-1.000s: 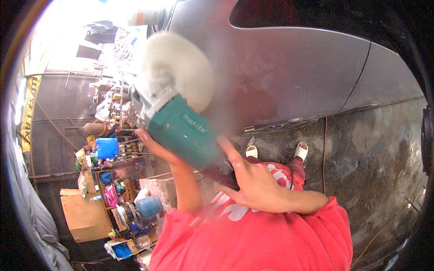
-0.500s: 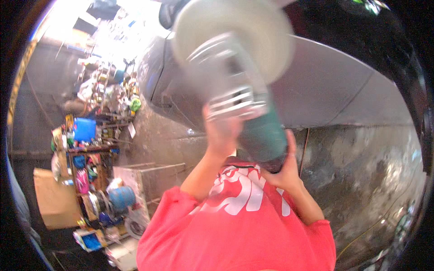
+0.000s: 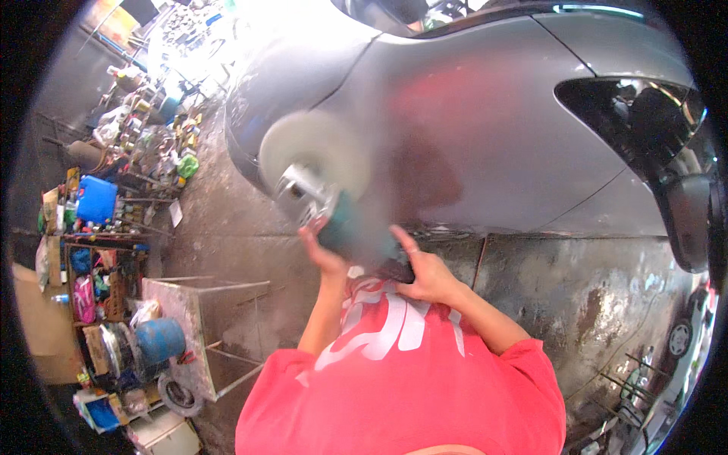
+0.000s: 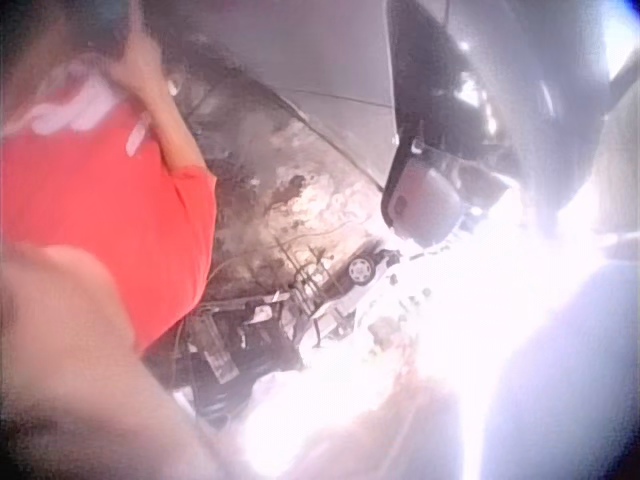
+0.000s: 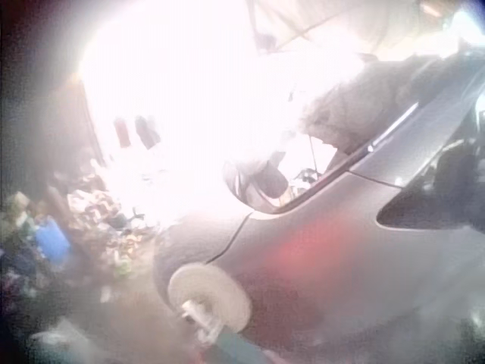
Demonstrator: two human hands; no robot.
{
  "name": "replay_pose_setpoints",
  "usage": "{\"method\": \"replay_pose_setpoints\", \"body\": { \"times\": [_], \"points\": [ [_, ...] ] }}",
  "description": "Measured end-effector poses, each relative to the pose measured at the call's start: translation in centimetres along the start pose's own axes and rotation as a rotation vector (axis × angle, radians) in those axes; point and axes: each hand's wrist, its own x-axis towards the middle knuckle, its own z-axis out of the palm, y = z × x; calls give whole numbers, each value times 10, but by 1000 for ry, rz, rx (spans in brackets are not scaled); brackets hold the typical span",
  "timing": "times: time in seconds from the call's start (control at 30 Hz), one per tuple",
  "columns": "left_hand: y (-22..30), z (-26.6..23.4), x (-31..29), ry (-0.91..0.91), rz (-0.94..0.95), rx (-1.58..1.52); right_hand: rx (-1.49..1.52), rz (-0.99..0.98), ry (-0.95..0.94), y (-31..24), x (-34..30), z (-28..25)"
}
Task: The person uses a handheld electric polisher with a buffing pad to smooth the surface of a silver car's front fender. They move the tool in circular motions across the panel, occasionally pausing to wipe the area with their hand to check the finish.
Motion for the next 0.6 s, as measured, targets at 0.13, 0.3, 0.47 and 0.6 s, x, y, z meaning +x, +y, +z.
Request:
{"method": "replay_pose_setpoints", "body": {
  "times": [0.13, 0.3, 0.47, 0.6],
  "points": [
    [46, -52, 21, 72, 33, -61, -415, -480, -297, -82, 17, -66],
    [88, -105, 53, 146, 54, -136, -707, -793, -875, -280, -88, -152],
    [146, -102, 72, 250, -68, -143, -1125, -1241, -819, -394, -60, -56],
    [138, -115, 95, 227, -116, -160, -1476, -1469, -614, -440, -75, 24]
  ]
}}
